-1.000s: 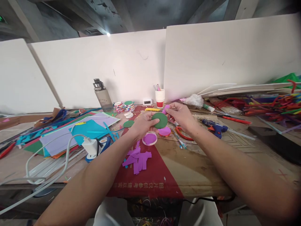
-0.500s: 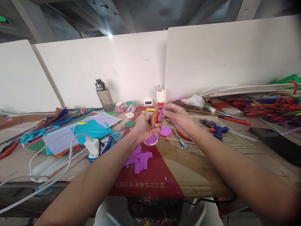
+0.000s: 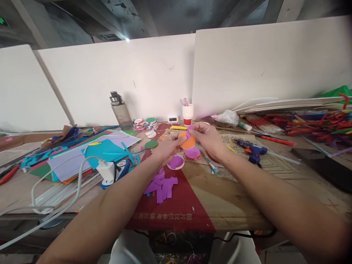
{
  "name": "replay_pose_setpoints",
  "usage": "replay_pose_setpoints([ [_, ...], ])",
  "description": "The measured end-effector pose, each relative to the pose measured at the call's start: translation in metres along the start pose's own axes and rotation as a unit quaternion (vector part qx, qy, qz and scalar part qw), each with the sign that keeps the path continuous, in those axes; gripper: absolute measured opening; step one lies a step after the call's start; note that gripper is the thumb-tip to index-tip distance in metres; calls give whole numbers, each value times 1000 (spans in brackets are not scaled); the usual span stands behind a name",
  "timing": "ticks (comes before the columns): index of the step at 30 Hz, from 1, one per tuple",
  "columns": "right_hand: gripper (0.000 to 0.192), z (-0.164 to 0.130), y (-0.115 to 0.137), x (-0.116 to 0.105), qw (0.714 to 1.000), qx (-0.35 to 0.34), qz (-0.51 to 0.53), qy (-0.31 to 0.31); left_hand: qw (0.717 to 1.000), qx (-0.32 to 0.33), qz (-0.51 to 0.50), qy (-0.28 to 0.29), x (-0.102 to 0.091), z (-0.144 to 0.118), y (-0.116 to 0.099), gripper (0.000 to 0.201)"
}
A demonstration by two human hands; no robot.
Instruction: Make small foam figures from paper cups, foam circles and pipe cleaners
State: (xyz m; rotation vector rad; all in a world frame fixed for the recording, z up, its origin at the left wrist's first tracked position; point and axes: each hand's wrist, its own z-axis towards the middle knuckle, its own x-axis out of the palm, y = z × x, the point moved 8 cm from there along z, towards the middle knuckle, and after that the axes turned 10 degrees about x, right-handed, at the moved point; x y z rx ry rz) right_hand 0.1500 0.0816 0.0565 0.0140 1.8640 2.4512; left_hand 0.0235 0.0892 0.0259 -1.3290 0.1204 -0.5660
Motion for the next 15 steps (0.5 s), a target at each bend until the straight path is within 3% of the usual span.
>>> replay_pose_setpoints([
  [7, 19, -4, 2, -8, 998, 37, 42, -41, 998, 34, 34, -48, -13, 2, -5, 36],
  [15, 25, -4, -11, 1, 990, 93, 110, -14, 996, 27, -5, -84, -12, -2, -5, 34],
])
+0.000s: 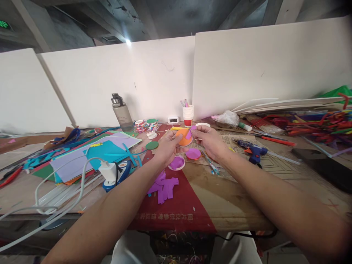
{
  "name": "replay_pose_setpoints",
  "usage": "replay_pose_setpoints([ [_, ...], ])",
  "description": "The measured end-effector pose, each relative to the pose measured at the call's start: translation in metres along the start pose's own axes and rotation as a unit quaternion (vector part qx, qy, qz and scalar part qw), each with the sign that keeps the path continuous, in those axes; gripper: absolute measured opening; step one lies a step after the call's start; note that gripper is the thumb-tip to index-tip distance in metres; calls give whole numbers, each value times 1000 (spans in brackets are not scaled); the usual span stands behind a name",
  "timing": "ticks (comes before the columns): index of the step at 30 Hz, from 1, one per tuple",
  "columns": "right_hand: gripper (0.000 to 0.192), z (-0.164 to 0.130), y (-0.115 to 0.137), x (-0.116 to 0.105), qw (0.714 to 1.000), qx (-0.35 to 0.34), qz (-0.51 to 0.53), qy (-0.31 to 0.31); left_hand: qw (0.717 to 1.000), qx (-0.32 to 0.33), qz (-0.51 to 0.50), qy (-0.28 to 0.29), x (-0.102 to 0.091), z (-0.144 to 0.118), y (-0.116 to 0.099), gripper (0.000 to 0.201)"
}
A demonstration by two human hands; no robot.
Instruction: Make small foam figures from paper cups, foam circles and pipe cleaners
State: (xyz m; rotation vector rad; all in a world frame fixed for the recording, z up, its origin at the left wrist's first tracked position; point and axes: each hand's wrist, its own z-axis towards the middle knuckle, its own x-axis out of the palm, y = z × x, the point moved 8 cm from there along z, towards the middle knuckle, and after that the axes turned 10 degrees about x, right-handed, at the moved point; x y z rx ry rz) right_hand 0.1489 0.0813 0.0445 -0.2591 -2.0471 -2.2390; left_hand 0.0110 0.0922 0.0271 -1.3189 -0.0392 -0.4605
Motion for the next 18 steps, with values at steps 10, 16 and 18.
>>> replay_pose_setpoints([
  [10, 11, -3, 12, 4, 969, -153, -192, -29, 994, -20, -110, -3, 8, 1, 7, 18],
  [16, 4, -9, 19, 8, 956, -213, -204, -11, 988, -37, -148, -28, 3, 1, 9, 8],
  [18, 2, -14, 23, 10, 936, -260, -235, -19, 989, -9, -147, -17, 4, 0, 4, 14],
])
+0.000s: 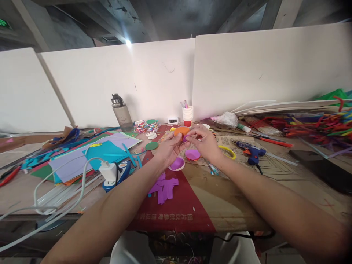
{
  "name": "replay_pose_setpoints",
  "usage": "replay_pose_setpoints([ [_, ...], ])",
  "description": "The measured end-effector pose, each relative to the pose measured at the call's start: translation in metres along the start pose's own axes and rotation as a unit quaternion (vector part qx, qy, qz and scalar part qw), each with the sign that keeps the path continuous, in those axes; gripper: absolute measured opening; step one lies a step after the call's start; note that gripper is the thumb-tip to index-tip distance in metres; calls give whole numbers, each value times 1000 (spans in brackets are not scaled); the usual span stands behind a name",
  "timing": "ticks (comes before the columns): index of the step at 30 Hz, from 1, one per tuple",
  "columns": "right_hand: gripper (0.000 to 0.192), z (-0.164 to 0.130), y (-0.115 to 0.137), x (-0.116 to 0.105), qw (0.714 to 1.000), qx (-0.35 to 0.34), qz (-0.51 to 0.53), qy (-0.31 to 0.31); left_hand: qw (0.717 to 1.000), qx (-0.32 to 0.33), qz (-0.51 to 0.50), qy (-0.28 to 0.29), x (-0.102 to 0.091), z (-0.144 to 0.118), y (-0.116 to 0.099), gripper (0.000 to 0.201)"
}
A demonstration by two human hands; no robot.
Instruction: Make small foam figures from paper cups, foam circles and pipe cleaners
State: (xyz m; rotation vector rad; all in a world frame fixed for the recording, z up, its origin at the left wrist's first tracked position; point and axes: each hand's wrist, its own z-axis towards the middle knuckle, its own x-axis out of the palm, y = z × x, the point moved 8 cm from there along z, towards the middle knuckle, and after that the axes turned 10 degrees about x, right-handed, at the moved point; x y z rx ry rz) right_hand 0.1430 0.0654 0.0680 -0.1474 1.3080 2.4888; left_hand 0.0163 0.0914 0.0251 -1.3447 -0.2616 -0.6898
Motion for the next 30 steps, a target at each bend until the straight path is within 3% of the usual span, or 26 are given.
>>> replay_pose_setpoints([
  [7, 7, -8, 15, -4, 993, -79, -83, -39, 994, 91, 29, 53, 10, -1, -14, 30],
  [12, 8, -8, 19, 0, 994, -76, -77, -13, 994, 80, 64, 35, 1, 3, -9, 35],
  [18, 22, 1, 7, -11, 998, 15, -56, -27, 993, 55, 104, 17, -7, 5, -5, 35],
  [23, 21, 6, -13, -53, 979, 100, -174, -30, 990, 68, 120, 20, -4, 5, -11, 31],
  [26, 21, -3, -31, -97, 923, 163, -348, -15, 989, 71, 123, 37, 1, 4, -12, 31],
  [30, 41, -33, -68, -158, 779, 263, -569, 11, 988, 68, 129, 41, 2, 3, -7, 32],
])
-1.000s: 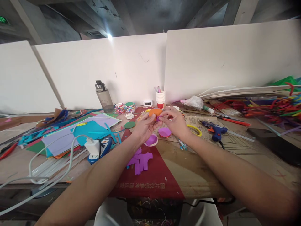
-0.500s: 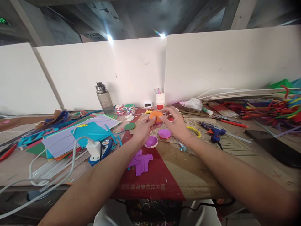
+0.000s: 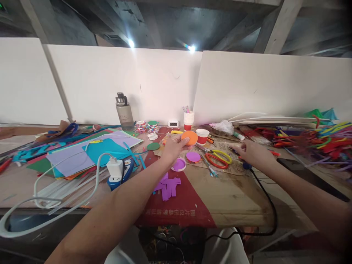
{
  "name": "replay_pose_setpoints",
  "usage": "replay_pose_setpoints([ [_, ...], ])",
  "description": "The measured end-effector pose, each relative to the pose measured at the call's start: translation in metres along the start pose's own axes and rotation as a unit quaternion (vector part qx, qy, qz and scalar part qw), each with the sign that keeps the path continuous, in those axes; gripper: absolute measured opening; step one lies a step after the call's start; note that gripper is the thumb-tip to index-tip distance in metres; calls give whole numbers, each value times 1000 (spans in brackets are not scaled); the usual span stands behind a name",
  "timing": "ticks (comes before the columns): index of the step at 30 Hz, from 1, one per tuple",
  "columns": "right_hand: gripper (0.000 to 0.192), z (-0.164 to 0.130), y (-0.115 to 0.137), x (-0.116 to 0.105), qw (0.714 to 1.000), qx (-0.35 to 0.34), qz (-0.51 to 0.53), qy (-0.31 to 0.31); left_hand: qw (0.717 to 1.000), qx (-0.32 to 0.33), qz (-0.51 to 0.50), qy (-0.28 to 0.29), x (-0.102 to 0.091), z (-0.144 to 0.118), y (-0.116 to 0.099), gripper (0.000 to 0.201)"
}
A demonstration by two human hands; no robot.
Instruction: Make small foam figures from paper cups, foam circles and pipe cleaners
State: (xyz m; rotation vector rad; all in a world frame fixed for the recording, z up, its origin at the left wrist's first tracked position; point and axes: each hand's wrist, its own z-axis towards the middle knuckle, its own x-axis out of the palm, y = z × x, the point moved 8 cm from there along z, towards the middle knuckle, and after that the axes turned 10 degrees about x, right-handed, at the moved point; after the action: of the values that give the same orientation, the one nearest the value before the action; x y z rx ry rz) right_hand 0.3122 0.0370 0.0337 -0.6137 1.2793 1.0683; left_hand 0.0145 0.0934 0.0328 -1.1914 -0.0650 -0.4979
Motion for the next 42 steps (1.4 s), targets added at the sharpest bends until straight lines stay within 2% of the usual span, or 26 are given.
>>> replay_pose_setpoints([
  [3, 51, -2, -36, 24, 998, 38, -43, 31, 1000, -1, 0, -2, -1, 1, 3, 30],
  [4, 52, -2, -42, 32, 998, 46, -23, 48, 1000, -3, 0, -3, -2, 2, 4, 28],
  [7, 46, -1, -59, 46, 985, 127, 98, 61, 1000, -16, 5, -14, -6, 4, 7, 21],
  [12, 15, 2, -64, 42, 953, 173, 226, 104, 999, -39, 24, -12, -5, 1, 11, 13],
  [15, 15, -3, -66, 34, 917, 205, 319, 126, 998, -48, 28, -4, -2, -3, 12, 11],
  [17, 18, -5, -62, 26, 891, 213, 385, 113, 999, -42, 28, 8, 1, -3, 11, 13],
  [20, 25, -6, -40, 11, 854, 182, 483, 68, 999, -34, 23, 17, 0, -2, 9, 15],
  [22, 31, -7, -14, 2, 828, 142, 539, 57, 999, -29, 22, 10, -3, 0, 7, 15],
  [27, 40, -19, 73, -2, 780, 19, 611, 138, 998, -22, 57, -19, -14, 4, 1, 11],
  [28, 42, -23, 89, -2, 763, -18, 628, 155, 997, -30, 68, -23, -16, 4, 2, 10],
  [30, 42, -29, 109, 1, 747, -62, 642, 163, 995, -45, 86, -28, -19, 3, 3, 8],
  [32, 39, -34, 118, 6, 748, -92, 636, 163, 993, -53, 100, -31, -21, 3, 4, 8],
  [34, 36, -38, 119, 11, 765, -113, 614, 158, 991, -56, 114, -35, -23, 3, 5, 9],
  [36, 34, -41, 115, 11, 800, -133, 569, 136, 989, -62, 128, -39, -25, 3, 6, 9],
  [39, 34, -47, 109, 0, 861, -169, 474, 70, 986, -75, 142, -41, -26, 4, 9, 11],
  [42, 38, -53, 109, -13, 877, -212, 429, 23, 984, -87, 148, -44, -26, 4, 13, 11],
])
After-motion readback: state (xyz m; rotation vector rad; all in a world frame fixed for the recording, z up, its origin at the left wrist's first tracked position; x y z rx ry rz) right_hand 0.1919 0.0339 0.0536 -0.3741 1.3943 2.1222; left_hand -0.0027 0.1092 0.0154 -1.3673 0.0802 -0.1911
